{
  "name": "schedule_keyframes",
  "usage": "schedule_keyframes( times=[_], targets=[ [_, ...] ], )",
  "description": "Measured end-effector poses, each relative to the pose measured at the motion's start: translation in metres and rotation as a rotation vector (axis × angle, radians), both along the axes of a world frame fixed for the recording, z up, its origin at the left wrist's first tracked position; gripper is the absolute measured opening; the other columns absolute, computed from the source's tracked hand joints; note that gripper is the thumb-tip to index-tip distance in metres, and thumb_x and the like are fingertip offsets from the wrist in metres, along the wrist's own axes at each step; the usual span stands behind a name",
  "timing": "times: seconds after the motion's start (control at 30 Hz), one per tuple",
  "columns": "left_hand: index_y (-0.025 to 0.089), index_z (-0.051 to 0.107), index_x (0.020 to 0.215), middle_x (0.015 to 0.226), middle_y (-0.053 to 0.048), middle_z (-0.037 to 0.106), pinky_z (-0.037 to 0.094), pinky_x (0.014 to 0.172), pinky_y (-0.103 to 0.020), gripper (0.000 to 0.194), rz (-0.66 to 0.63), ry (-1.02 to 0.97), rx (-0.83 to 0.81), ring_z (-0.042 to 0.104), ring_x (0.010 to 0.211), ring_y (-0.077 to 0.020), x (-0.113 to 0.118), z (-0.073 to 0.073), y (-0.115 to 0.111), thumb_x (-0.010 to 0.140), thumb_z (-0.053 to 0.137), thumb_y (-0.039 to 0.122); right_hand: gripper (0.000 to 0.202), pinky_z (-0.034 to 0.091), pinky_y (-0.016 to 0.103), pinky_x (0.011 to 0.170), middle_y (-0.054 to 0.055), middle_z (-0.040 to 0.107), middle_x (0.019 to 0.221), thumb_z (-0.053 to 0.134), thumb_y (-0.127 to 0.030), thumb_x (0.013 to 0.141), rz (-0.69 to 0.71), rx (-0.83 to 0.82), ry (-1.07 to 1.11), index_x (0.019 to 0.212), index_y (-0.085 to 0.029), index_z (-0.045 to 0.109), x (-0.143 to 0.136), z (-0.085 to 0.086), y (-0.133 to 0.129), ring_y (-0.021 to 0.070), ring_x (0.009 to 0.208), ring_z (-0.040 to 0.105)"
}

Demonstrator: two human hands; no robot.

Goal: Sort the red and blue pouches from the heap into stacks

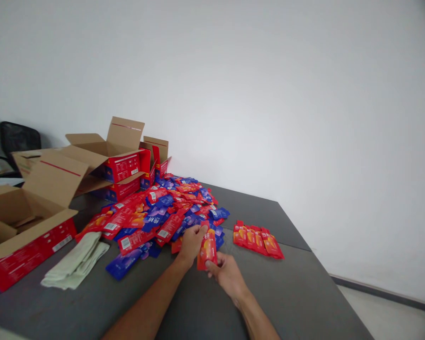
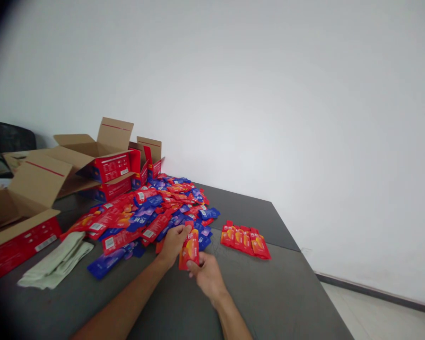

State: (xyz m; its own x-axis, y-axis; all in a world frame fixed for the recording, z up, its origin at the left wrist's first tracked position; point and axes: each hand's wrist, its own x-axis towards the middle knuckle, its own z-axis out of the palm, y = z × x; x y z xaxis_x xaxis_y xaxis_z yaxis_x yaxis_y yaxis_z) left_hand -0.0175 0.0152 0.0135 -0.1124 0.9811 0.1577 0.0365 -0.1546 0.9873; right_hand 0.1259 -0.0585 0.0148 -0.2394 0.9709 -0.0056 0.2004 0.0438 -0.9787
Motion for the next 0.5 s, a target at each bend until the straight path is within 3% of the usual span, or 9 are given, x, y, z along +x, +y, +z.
schedule_keyframes(
  times=[0.17,0.4,0.5],
  targets=[
    [0.020,0.046,0.059,0.054,0.006,0.042,0.027,0.048,-0.022,0.043,0.023,-0.062,-0.026,0.036,0.051,-0.0091,0.0023,-0.0002,-0.0006,0.081,0.055,0.055,0.036,0.033,0.020,0.050,0.002,0.067,0.069,0.068,-0.051,0.078,-0.029,-0.088,0.086,0.081,-0.015,0.064,-0.0007,0.0014,-0.0016,0.0089,0.051,0.051],
    [0.020,0.048,0.061,0.054,0.006,0.045,0.029,0.047,-0.021,0.040,-0.019,-0.136,-0.092,0.038,0.049,-0.0088,0.0025,0.0032,-0.0019,0.079,0.058,0.055,0.036,0.031,0.020,0.048,0.003,0.067,0.071,0.067,-0.050,0.079,0.001,-0.098,0.109,0.082,-0.014,0.064,0.0007,0.0057,-0.0058,0.0088,0.053,0.052],
    [0.020,0.049,0.065,0.056,0.005,0.048,0.032,0.047,-0.021,0.040,-0.053,-0.152,-0.092,0.042,0.049,-0.0091,0.0035,0.0055,-0.0028,0.081,0.053,0.056,0.037,0.032,0.020,0.048,0.001,0.065,0.068,0.067,-0.052,0.079,-0.048,-0.067,0.136,0.082,-0.016,0.062,0.0032,0.0036,-0.0019,0.0097,0.053,0.052]
  ],
)
